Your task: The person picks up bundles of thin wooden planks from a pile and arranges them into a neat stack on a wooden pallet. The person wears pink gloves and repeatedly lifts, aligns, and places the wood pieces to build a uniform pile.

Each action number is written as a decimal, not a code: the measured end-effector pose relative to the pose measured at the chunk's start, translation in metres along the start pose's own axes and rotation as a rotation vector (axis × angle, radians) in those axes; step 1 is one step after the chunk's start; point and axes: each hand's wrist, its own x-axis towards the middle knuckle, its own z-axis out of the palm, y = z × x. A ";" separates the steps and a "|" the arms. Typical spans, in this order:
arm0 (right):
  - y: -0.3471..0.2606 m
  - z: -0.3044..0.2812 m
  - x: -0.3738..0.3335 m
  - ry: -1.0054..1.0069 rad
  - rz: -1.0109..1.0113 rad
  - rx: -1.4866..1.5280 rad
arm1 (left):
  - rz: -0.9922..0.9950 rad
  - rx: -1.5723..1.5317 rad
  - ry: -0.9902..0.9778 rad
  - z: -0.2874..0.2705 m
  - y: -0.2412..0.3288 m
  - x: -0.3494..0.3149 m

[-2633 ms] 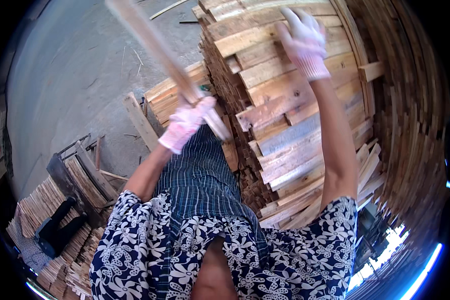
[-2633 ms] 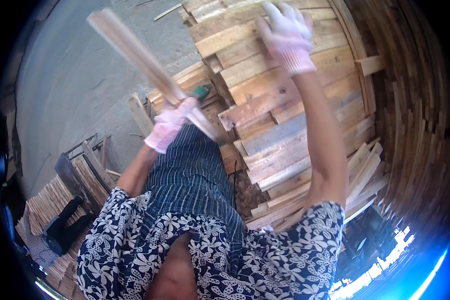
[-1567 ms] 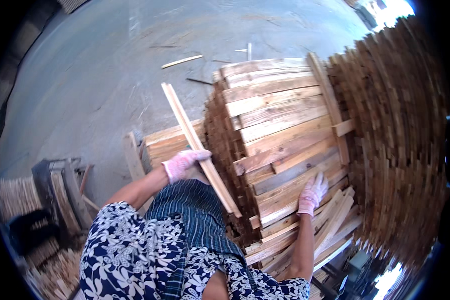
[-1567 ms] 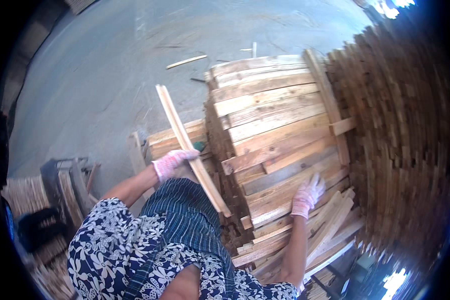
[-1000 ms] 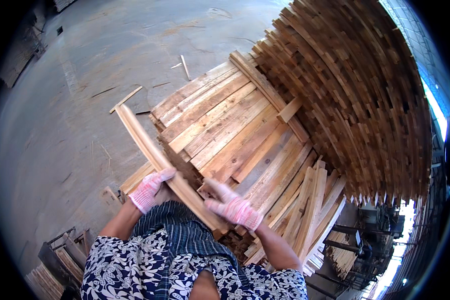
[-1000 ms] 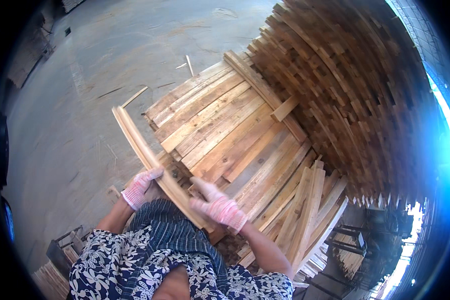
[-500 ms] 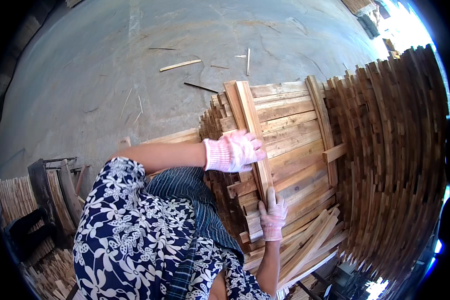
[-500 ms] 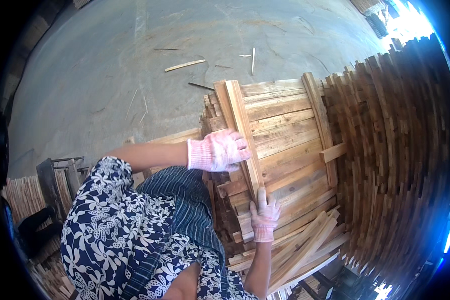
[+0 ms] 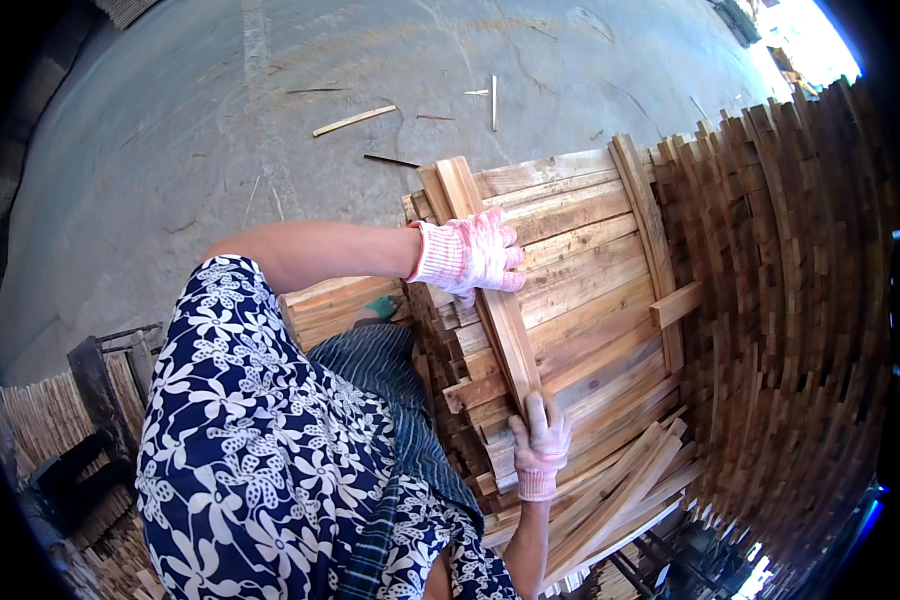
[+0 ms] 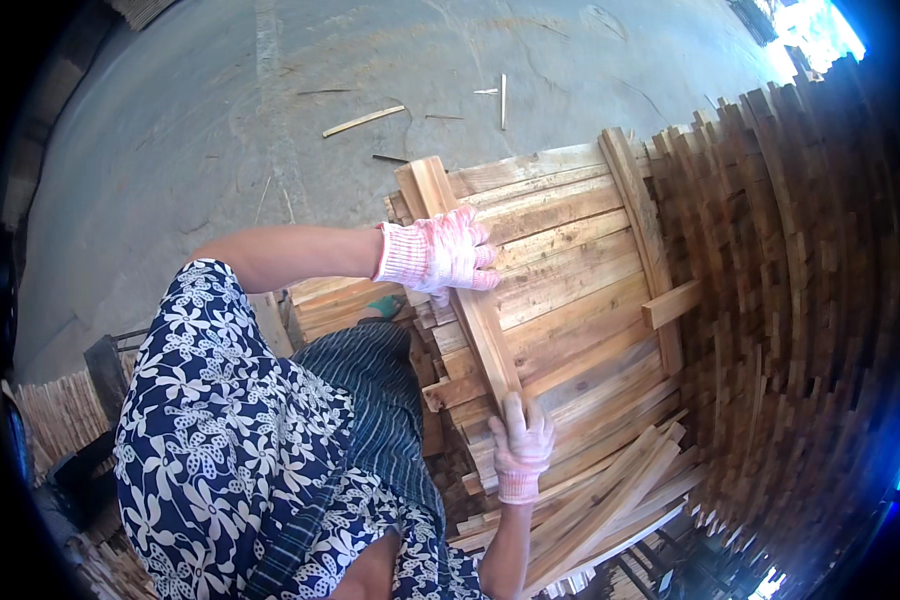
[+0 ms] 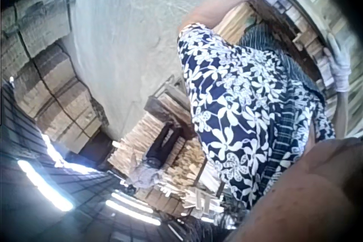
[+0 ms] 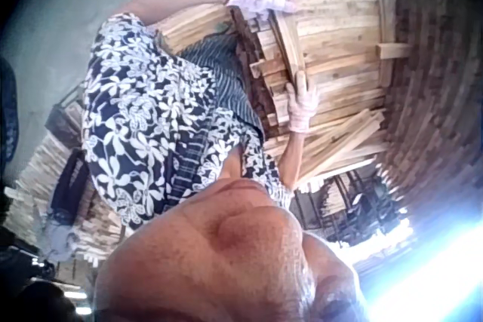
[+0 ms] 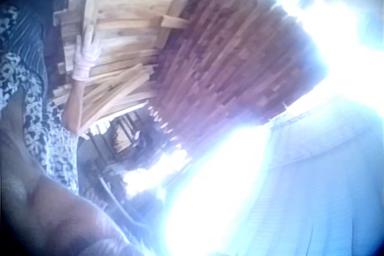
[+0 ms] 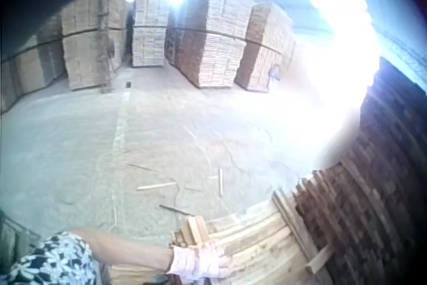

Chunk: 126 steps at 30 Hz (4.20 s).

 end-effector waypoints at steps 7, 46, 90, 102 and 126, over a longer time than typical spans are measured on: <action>-0.006 0.009 0.012 0.035 0.033 -0.093 | 0.049 -0.057 -0.001 0.009 -0.013 -0.003; 0.238 -0.086 0.163 -0.069 0.790 -0.212 | -0.520 -0.379 0.416 0.033 -0.243 0.284; 0.038 -0.073 -0.264 0.839 0.931 1.858 | -0.110 -1.179 -0.119 0.021 0.420 0.231; 0.015 -0.080 -0.191 0.395 1.201 0.733 | -0.320 -2.246 -0.323 0.039 0.390 0.211; -0.029 0.001 0.156 0.665 0.911 0.390 | -0.477 -1.082 0.144 -0.025 0.005 0.125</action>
